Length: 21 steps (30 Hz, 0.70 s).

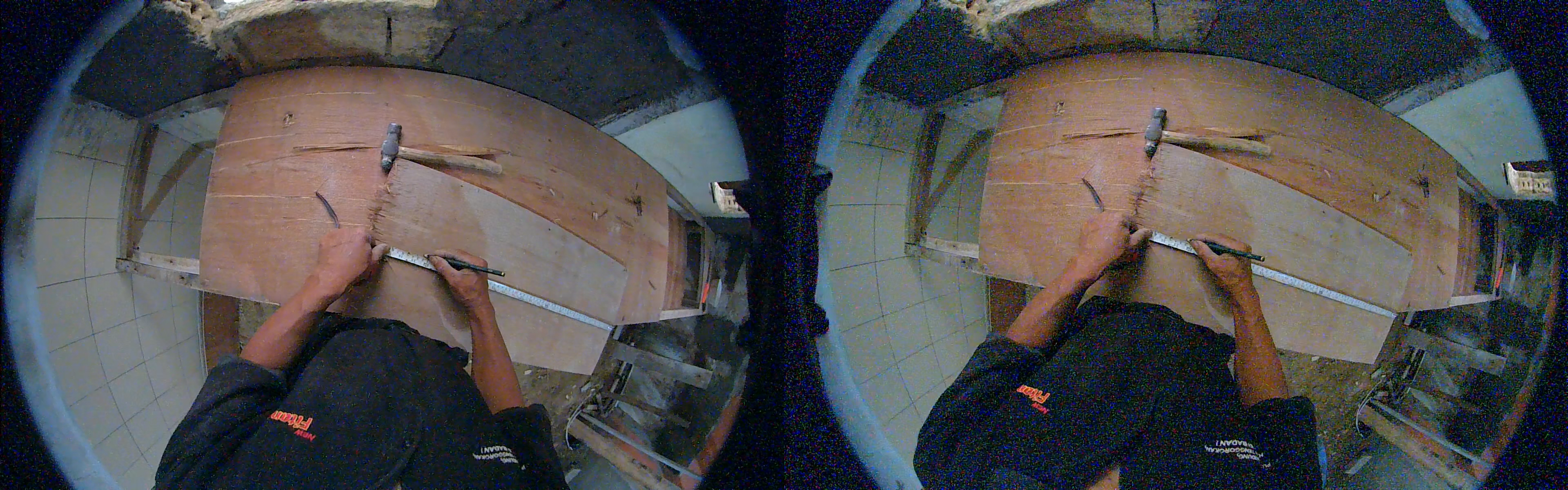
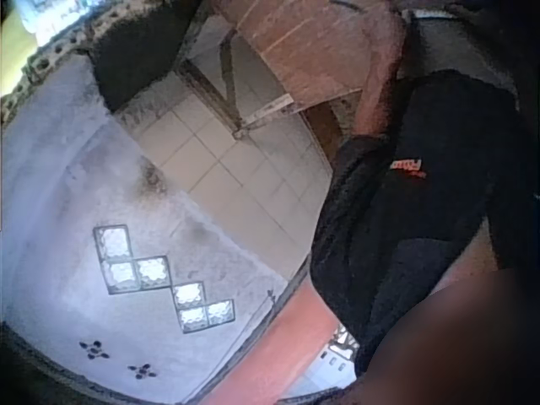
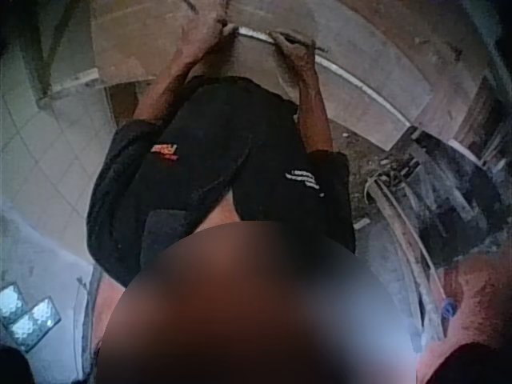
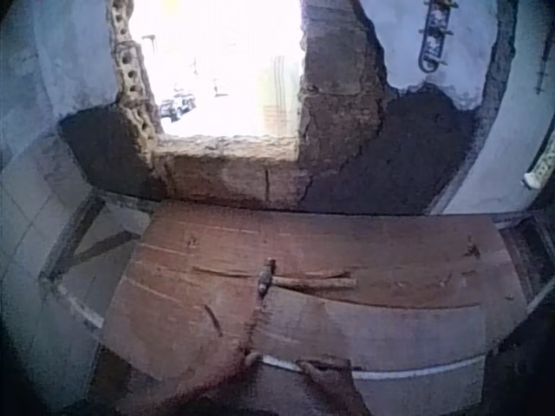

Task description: The person measures and marks a wooden plank with a tape measure and pencil, then uses a hammer to drive nails into a wooden frame. The person also uses a hand saw to cut the plank along the marked line.

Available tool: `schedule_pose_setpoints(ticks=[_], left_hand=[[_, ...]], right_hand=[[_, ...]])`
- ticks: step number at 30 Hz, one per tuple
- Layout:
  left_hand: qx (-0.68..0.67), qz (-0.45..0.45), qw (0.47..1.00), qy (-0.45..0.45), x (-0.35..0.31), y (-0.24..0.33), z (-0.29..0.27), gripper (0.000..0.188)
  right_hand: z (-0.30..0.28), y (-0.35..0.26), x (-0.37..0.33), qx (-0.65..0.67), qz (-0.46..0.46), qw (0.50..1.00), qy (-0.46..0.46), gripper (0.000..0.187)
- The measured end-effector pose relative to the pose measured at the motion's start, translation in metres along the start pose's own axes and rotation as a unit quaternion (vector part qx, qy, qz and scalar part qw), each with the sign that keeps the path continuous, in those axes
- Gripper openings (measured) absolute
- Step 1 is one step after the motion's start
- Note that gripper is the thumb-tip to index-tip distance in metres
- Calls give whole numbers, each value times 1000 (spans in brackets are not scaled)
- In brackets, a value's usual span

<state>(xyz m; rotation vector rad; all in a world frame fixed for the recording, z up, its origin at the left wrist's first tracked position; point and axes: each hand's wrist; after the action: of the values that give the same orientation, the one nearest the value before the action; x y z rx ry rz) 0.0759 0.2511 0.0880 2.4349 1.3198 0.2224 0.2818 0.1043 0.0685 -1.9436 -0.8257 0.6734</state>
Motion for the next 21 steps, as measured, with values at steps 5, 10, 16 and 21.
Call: schedule_pose_setpoints(ticks=[5,10,16,21], left_hand=[[2,-6,1000,0,0,-1,1,39],[-6,12,1000,15,-1,-2,2,39],[24,-30,999,-34,1,3,-2,34],[11,-41,998,-43,2,8,-7,39]], right_hand=[[-1,8,2,-8,-3,1000,11,19],[3,28,2,6,25,997,74,16],[-5,30,0,-29,10,994,103,12],[-26,23,-1,-78,-31,994,72,11]])
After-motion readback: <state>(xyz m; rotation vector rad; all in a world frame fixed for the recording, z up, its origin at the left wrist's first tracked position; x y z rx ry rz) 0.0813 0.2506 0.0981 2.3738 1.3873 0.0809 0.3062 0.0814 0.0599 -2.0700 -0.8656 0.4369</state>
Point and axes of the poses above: each hand's wrist, its own x-axis towards the middle knuckle, its own z-axis out of the palm, y = z × x, and after that the axes turned 15 degrees about y, right-handed
